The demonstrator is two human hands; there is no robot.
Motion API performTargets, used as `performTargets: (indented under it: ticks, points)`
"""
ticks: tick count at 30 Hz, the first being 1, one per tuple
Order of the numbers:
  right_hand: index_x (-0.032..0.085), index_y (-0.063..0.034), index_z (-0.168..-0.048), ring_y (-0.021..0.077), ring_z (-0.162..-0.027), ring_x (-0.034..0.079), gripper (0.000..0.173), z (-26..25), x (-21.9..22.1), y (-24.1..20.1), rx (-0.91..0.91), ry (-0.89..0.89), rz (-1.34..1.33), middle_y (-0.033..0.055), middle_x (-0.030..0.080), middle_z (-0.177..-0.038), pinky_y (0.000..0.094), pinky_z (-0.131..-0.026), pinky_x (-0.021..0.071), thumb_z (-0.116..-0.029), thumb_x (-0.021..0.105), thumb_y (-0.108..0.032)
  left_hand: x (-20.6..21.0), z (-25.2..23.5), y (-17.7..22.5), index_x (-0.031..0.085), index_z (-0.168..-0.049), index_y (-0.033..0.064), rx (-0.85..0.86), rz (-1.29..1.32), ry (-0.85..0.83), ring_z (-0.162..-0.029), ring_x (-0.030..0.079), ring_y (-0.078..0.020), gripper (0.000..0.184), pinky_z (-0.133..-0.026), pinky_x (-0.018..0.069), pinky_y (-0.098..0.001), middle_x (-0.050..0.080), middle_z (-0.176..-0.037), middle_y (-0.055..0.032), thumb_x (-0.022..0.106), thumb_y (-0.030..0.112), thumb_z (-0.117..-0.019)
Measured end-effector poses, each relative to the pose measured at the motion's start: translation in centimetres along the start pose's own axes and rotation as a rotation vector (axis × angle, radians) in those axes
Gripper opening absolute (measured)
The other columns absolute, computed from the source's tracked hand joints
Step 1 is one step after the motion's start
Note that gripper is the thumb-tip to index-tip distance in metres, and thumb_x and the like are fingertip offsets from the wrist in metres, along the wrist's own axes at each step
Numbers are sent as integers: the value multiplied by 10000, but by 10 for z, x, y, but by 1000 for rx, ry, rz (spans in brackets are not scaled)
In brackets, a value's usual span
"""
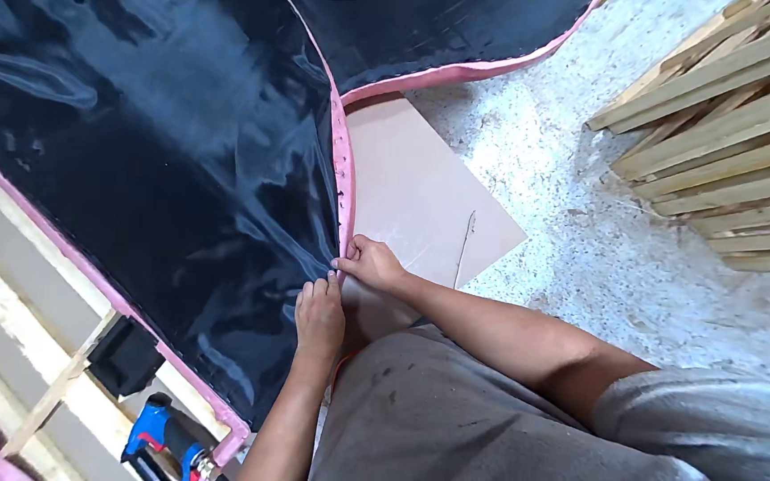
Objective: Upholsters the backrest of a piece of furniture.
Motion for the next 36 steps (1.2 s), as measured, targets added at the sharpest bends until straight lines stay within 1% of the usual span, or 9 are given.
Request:
performTargets:
  ticks: [6,12,15,19,24,28,30,32,36]
  points:
    - [617,-77,-985,277,-773,647,416,-3,3,3,41,-72,-49,106,640,-807,516,-697,518,-930,714,-477,-8,9,-18,549,-1457,30,-145,11,92,-989,663,-402,515,-818,532,-550,691,-1068,-206,587,222,-981]
    - [619,-78,-975,268,-743,648,390,-4,5,5,37,-69,-77,100,637,-777,504,-672,517,-926,714,-453,-16,34,-30,701,-1313,128,-49,-83,119,-913,639,-351,337,-843,492,-532,672,-958,-148,582,142,-999]
    - [614,-82,-996,259,-743,647,389,-4,6,5,26,-77,-68,94,636,-785,495,-675,520,-937,703,-456,-10,38,-25,658,-1364,102,-13,-55,81,-1170,616,-377,404,-1002,469,-584,652,-1232,-188,595,144,-968]
    - [607,-80,-997,243,-724,645,383,-3,8,6,-7,-66,-74,81,633,-768,480,-666,522,-946,692,-451,3,19,-5,570,-1454,37,89,33,42,-1522,360,-315,533,-1242,253,-594,453,-1594,-151,607,210,-950]
    - [606,-84,-997,224,-704,629,364,-5,8,8,-36,-56,-86,63,620,-754,461,-655,515,-943,701,-432,21,22,-5,574,-1463,53,57,12,72,-1502,409,-227,432,-1248,301,-515,483,-1592,-40,443,115,-1056]
    - [613,-62,-1032,248,-770,643,364,-5,8,7,-37,-84,-105,97,639,-818,485,-707,525,-946,704,-404,16,20,-8,581,-1466,84,41,76,-2,-1524,368,-252,452,-1246,249,-590,475,-1599,-26,511,185,-1031]
    - [607,-62,-1048,240,-766,643,362,-3,11,8,-38,-77,-128,93,640,-816,478,-707,528,-952,700,-398,2,30,-25,595,-1457,132,-37,216,-64,-1546,317,-232,482,-1266,225,-575,439,-1621,-17,581,349,-1026]
    - [601,-67,-1069,237,-761,649,351,-2,13,10,-36,-58,-151,88,644,-814,476,-707,535,-959,692,-388,-32,66,-73,581,-1471,159,-231,261,4,-1529,349,-241,529,-1255,303,-534,422,-1628,-43,557,451,-1030]
    - [582,-90,-1081,220,-729,638,349,-2,22,17,-27,-21,-197,70,627,-787,460,-686,534,-971,684,-406,-73,219,-206,512,-1464,-47,-854,133,208,-1394,423,-534,612,-1155,355,-635,451,-1482,-365,622,345,-1007]
Point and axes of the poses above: each hand's wrist, its own z-axis away from the middle knuckle, its own x-axis out of the palm, y = z × x, the point moved 7 cm from there along -z, towards the middle knuckle
